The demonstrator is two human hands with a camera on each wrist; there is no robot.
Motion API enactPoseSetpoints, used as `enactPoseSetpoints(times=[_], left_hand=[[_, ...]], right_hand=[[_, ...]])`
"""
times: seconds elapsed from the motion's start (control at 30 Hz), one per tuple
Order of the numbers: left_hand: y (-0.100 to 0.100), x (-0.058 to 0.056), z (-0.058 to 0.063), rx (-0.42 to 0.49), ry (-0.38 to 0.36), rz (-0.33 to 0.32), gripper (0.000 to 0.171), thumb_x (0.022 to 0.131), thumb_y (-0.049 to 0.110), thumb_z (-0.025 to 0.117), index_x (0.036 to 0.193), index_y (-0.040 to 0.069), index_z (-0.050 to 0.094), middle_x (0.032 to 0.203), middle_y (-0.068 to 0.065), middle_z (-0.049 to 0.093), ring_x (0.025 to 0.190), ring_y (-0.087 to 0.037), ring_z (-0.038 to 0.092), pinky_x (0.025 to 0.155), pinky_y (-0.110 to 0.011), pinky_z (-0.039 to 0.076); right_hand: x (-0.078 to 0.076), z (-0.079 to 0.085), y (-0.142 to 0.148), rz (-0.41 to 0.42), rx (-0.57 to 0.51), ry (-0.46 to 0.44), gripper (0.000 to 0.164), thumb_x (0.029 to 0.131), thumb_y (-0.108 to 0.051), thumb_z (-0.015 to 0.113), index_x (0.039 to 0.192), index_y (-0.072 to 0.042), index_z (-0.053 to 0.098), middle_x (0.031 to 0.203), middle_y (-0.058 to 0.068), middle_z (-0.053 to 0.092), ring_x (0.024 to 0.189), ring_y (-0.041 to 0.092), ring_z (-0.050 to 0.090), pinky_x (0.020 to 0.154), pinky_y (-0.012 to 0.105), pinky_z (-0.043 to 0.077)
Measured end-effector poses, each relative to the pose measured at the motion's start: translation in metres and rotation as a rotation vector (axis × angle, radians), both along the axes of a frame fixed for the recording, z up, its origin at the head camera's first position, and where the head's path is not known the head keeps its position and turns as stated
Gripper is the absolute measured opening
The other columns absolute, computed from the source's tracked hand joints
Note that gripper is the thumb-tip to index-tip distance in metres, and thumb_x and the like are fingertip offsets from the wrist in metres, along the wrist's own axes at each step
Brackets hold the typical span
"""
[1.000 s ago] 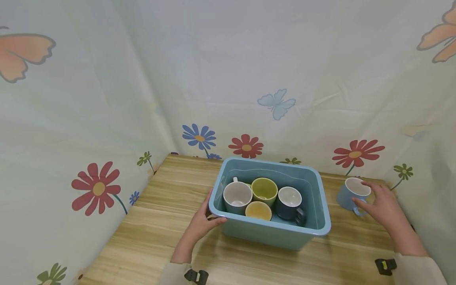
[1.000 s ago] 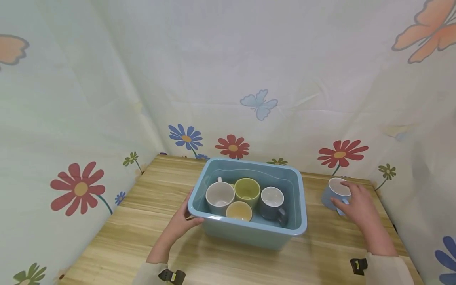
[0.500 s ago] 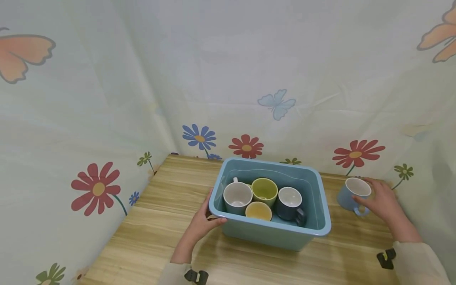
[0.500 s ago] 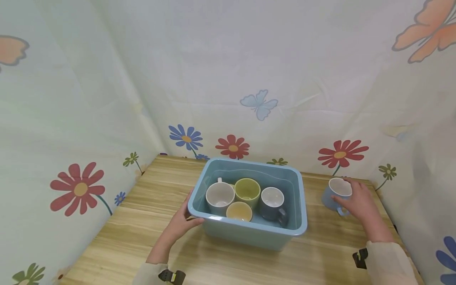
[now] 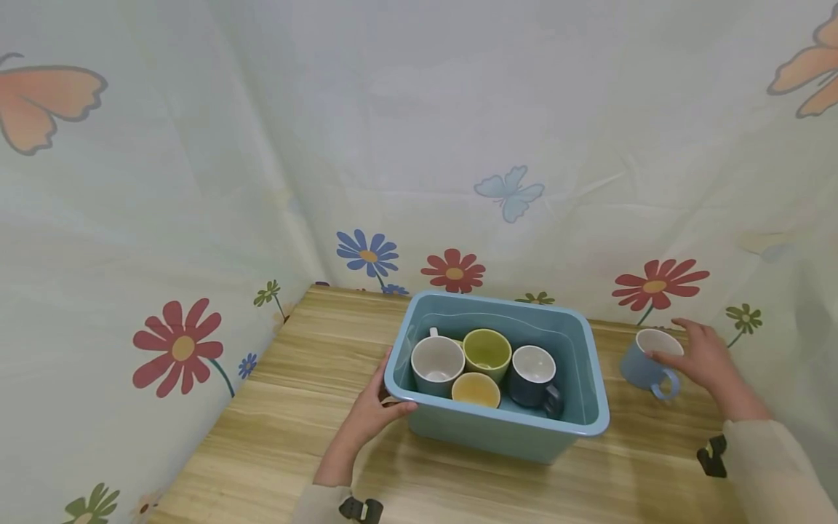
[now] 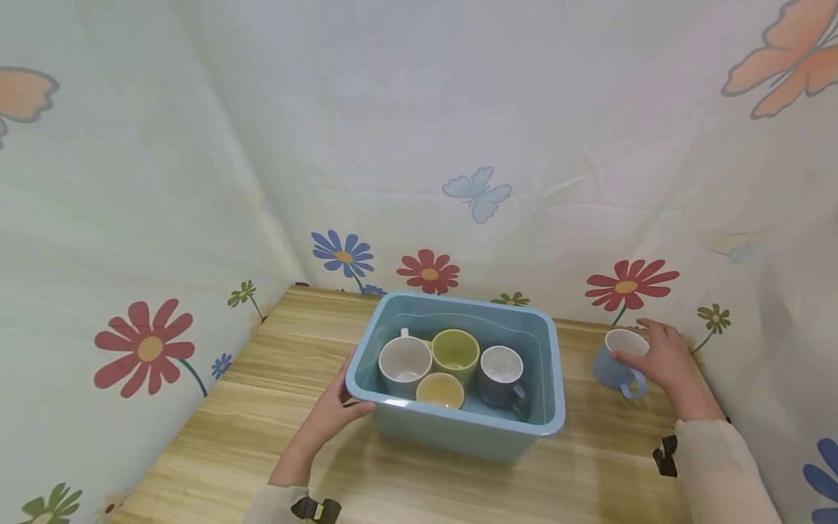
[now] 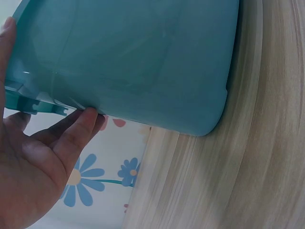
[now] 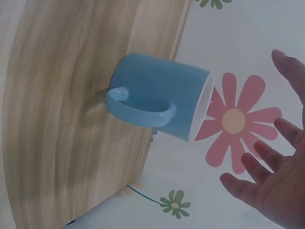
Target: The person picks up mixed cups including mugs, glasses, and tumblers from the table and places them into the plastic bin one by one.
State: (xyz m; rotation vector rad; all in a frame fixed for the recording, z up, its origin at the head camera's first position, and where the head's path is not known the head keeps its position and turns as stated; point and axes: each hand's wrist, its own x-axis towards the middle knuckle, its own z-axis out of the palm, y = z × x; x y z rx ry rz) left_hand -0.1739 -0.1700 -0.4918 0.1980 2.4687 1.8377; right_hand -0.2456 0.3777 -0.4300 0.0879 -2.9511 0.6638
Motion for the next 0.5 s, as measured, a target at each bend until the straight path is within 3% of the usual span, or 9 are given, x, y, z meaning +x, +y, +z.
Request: enactPoseSetpoints(times=[0.5], left_hand=[[-0.001,0.001,0.000,-0.006,-0.001,0.002,0.111,0.082,0.041,0.086,0.166,0.026,0.015,0.170,-0.016,0.027,0.142,-0.045,0.050,0.108,-0.055,0.053]], right_hand=[[-0.021,0.005,0.009,0.031,0.042,-0.241,0.109,0.088,-0.051,0.072,0.152,0.017,0.016,0.144,0.056,0.019,0.130,0.072,0.024,0.104,0.084,0.031]])
